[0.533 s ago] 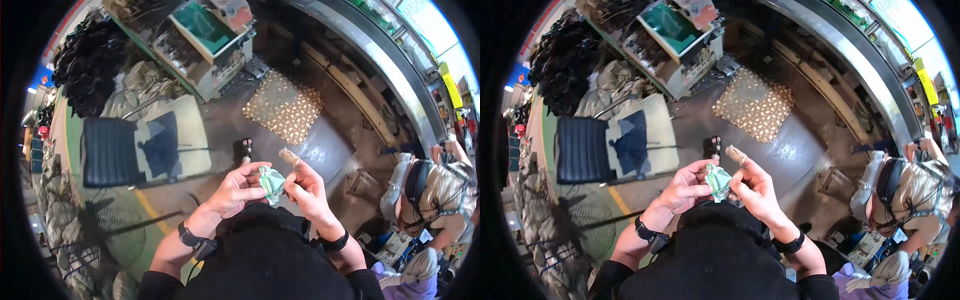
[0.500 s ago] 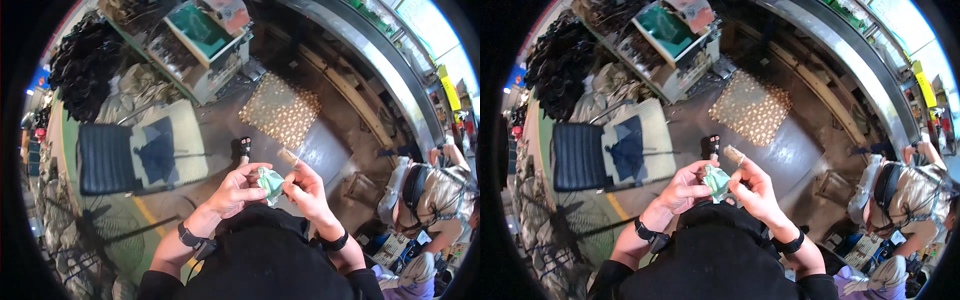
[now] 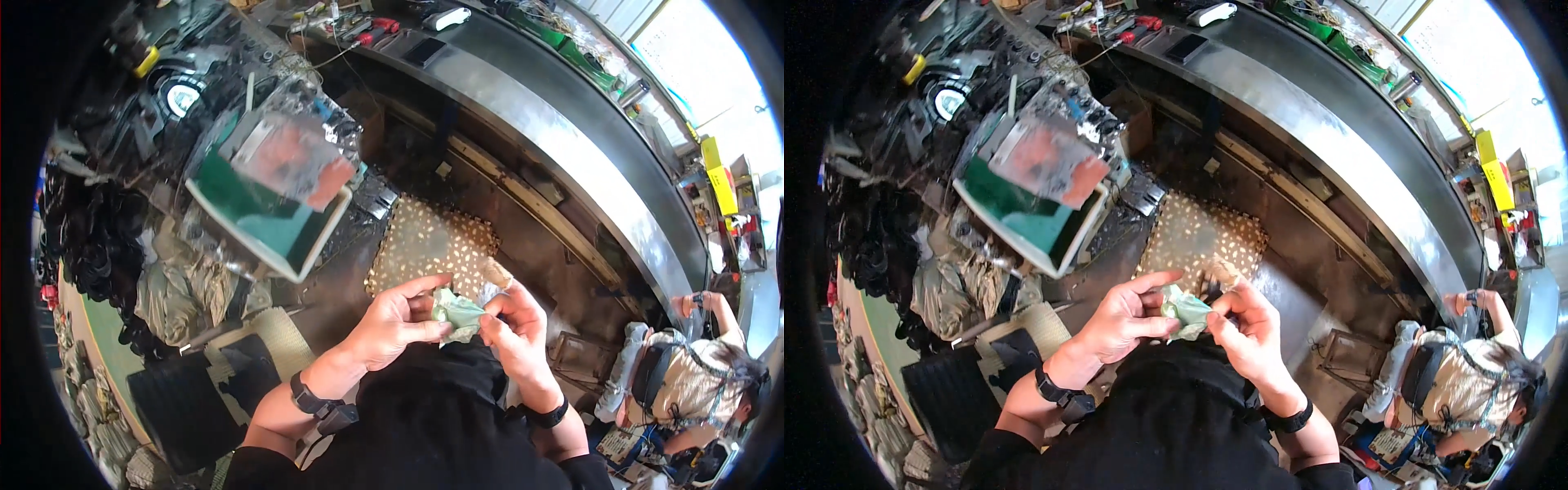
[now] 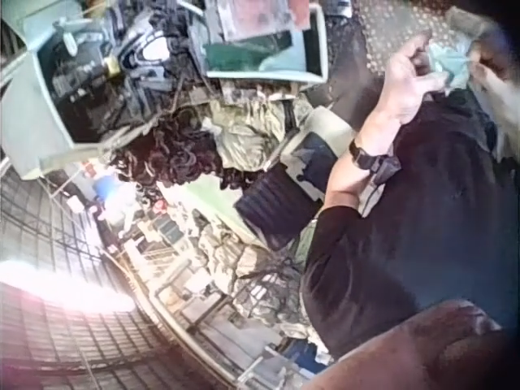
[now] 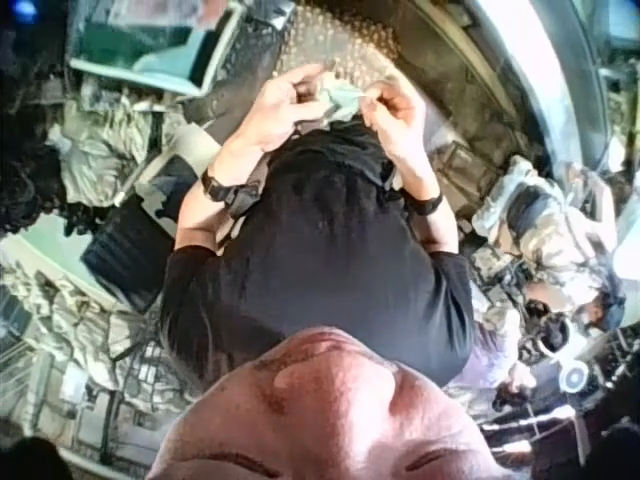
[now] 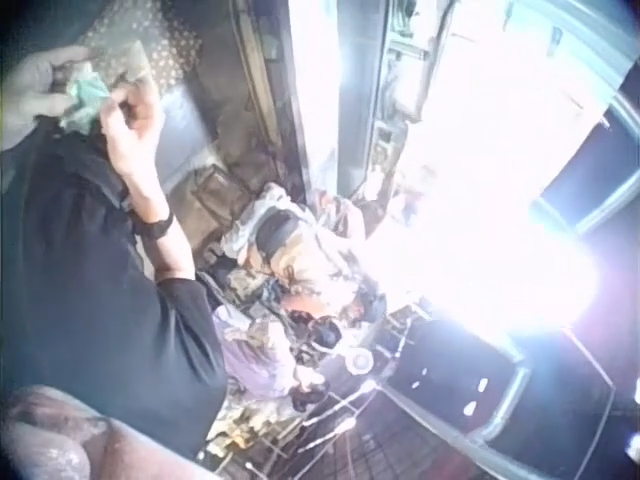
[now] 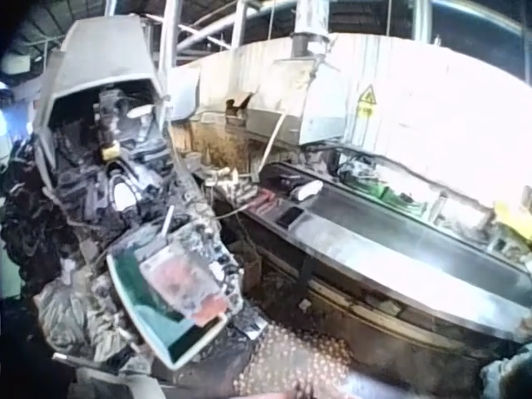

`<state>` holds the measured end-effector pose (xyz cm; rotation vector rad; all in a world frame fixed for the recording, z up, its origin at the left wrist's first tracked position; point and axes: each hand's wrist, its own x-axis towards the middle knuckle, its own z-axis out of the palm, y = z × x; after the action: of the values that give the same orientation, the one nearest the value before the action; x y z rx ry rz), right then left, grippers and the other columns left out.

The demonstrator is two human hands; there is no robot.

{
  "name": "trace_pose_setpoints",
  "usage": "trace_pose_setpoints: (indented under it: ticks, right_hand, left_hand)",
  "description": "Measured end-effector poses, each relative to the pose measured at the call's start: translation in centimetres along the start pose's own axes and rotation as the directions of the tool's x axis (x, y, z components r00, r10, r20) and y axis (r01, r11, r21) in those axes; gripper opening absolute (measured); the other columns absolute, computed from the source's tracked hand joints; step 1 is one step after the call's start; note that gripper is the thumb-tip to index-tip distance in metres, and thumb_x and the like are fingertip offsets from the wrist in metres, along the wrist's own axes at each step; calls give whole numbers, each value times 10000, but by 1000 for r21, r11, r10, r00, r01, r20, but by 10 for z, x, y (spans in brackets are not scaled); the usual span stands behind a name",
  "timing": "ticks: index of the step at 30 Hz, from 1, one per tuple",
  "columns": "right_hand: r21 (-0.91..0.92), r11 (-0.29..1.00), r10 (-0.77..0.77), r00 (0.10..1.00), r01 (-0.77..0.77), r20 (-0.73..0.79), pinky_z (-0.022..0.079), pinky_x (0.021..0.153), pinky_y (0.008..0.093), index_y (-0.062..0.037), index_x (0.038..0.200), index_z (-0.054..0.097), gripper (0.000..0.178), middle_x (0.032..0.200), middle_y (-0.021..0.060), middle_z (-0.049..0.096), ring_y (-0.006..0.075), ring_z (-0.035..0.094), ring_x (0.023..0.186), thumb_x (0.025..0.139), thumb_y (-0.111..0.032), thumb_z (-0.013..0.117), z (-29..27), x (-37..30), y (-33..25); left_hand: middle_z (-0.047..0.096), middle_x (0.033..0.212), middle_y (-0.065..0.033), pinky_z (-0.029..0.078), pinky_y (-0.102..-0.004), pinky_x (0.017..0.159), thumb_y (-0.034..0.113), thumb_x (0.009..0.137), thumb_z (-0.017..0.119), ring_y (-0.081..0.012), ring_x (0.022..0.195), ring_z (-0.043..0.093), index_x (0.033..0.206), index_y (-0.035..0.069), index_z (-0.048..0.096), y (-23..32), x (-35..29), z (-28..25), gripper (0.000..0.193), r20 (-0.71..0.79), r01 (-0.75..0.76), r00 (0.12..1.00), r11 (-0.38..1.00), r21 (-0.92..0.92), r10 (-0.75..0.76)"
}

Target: Manually fitting a shoe upper onto a last and using a toe-lasting machine.

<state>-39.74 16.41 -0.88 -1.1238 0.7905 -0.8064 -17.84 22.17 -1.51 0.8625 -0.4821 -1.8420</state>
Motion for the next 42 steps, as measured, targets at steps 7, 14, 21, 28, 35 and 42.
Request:
trace_pose_setpoints:
  ticks: [7,14,21,28,35,42]
  right_hand:
    - [224,974,1,990,31,-141,406,487,213,-19,1364,588,436,747,-24,569,58,487,544,933,44,601,-59,177,-4]
    - [-145,967,208,978,-210,-30,466,608,226,-13,1409,551,508,769,-27,612,76,581,649,902,9,589,-132,359,-19]
    - [-594,800,273,931,-81,240,528,704,347,40,1108,674,297,969,165,742,196,701,803,827,-49,640,-121,509,49]
    - [-607,791,183,917,76,354,564,797,366,-91,1385,621,514,900,164,733,249,736,844,872,-84,647,-35,628,86]
    - [-419,852,467,816,-312,341,529,690,310,39,1387,544,446,1000,83,722,149,669,836,992,-148,628,45,712,67]
    - [340,478,672,587,-810,452,502,968,413,-10,1326,559,420,1230,141,646,270,627,1101,1041,-318,542,12,689,9]
  left_hand:
    - [672,1282,-116,569,-371,1006,-28,996,592,-208,1112,688,1449,35,542,49,136,-36,460,-139,0,990,993,-121,-17]
    - [714,1160,-188,565,-450,1014,-57,909,710,-348,1203,663,1113,0,702,188,197,28,212,-38,-231,973,942,-244,229]
    - [748,977,-215,593,-346,782,17,789,878,-255,853,732,1030,-51,757,300,277,81,278,292,-647,593,660,-382,750]
    - [680,1089,-264,653,-384,837,-32,734,889,-348,902,738,1038,-105,733,371,314,-1,349,304,-618,546,620,-484,781]
    - [704,969,-138,572,-382,752,121,871,795,-258,900,696,1123,23,705,396,366,-102,285,-23,-507,589,392,768,807]
    - [636,1059,-157,548,-365,740,100,854,790,-305,871,676,1107,4,684,290,450,-198,290,-42,-114,687,164,980,725]
